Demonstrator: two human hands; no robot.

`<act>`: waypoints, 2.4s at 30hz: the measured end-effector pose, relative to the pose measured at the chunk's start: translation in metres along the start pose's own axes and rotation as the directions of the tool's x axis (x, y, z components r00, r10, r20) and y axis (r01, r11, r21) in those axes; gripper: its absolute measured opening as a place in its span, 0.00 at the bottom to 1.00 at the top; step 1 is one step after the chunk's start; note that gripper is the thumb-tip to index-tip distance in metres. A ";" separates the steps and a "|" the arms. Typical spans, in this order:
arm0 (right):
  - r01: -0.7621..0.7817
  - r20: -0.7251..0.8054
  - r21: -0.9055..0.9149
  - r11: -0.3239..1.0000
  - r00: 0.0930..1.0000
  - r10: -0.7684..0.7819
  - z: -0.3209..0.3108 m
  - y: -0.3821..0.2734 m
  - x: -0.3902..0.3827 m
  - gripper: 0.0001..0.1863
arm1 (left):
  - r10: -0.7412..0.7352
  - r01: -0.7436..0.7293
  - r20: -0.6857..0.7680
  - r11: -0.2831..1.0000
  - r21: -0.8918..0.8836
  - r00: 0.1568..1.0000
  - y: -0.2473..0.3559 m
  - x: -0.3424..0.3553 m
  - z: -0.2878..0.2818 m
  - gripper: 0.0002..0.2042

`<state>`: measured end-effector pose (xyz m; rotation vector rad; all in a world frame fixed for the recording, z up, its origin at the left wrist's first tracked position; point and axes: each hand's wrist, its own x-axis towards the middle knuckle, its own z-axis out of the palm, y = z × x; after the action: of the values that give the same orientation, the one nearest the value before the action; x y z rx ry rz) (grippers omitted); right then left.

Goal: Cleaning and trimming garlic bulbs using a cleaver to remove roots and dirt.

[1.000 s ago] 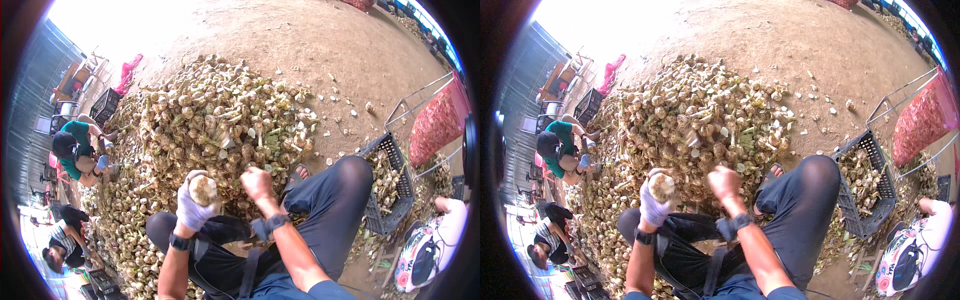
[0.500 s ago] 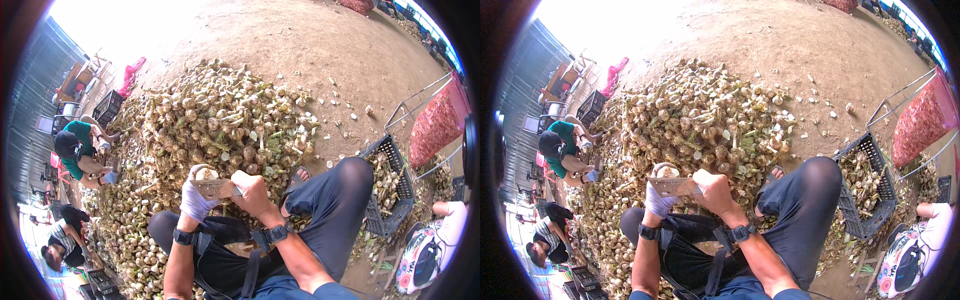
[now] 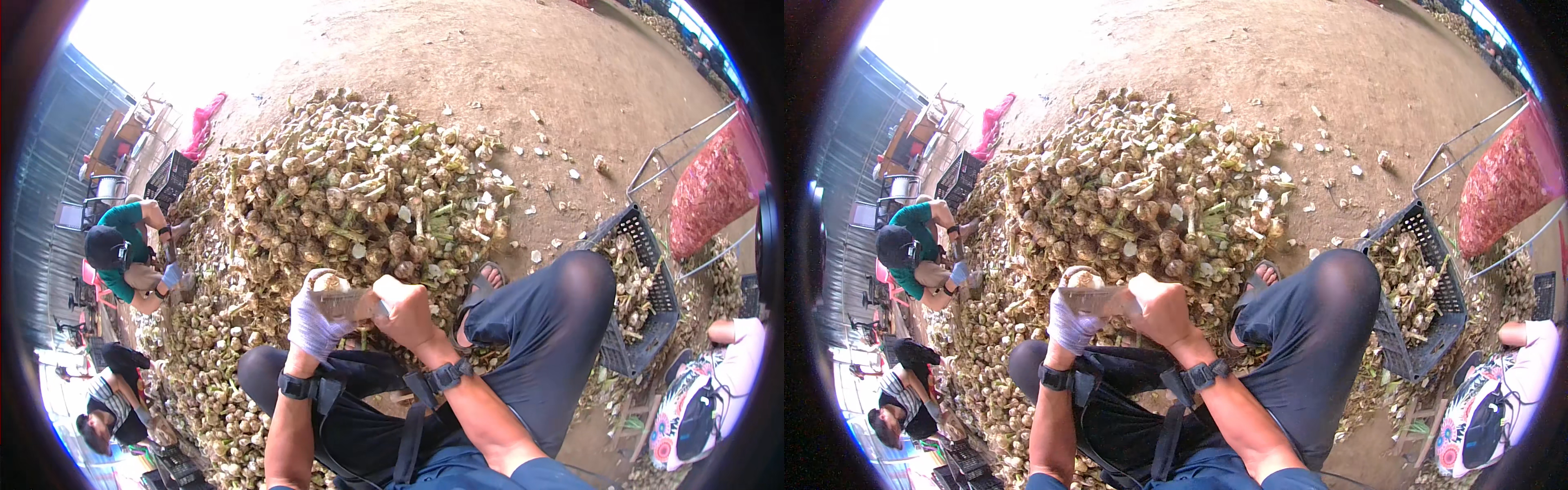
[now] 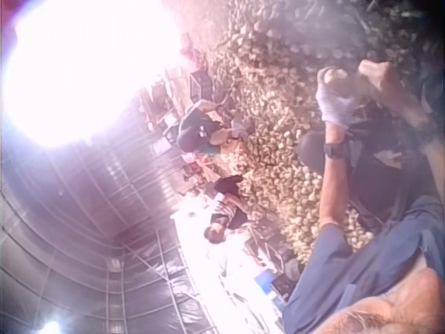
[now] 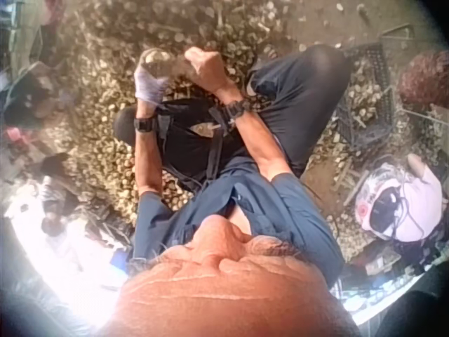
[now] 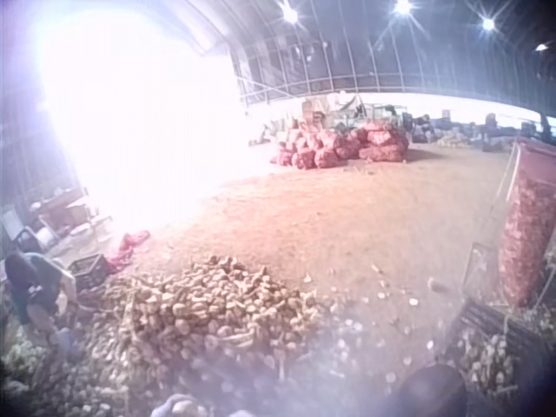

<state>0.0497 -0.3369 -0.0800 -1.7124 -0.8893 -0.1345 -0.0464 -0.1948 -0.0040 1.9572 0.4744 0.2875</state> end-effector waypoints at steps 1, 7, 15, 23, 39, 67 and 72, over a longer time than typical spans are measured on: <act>-0.004 0.002 -0.006 1.000 1.000 0.004 0.001 0.010 -0.002 0.11 | -0.002 0.002 0.005 1.000 -0.005 1.000 0.000 -0.001 0.005 0.33; -0.623 0.007 0.267 0.735 0.764 0.645 0.008 0.047 -0.016 0.10 | 0.000 -0.007 -0.072 0.995 -0.104 0.997 0.013 0.001 0.015 0.26; -0.616 0.603 0.777 -0.130 0.669 0.435 0.029 -0.010 -0.027 0.11 | -0.025 -0.026 -0.100 0.878 -0.478 0.995 0.020 -0.007 0.018 0.29; -0.560 0.296 0.724 0.404 0.780 0.551 0.017 -0.006 -0.014 0.10 | -0.061 0.006 -0.079 0.828 -0.561 0.995 0.027 -0.005 0.008 0.32; 0.255 0.262 -0.120 0.960 0.940 -0.217 -0.039 -0.023 0.018 0.12 | -0.092 0.174 0.244 0.924 -0.341 0.965 0.008 -0.023 -0.010 0.32; -0.512 0.620 0.784 -0.351 0.667 0.413 0.034 0.008 -0.048 0.13 | -0.061 0.111 0.103 0.799 -0.591 0.993 0.023 -0.005 0.020 0.29; -0.539 0.547 0.819 -0.197 0.629 0.552 0.010 -0.014 -0.013 0.07 | 0.141 -0.123 -0.002 0.860 -0.495 0.990 0.027 -0.007 0.003 0.26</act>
<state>0.0280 -0.3338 -0.0791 -0.5456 0.0841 0.9419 -0.0455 -0.2104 0.0195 1.4865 0.2112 0.4179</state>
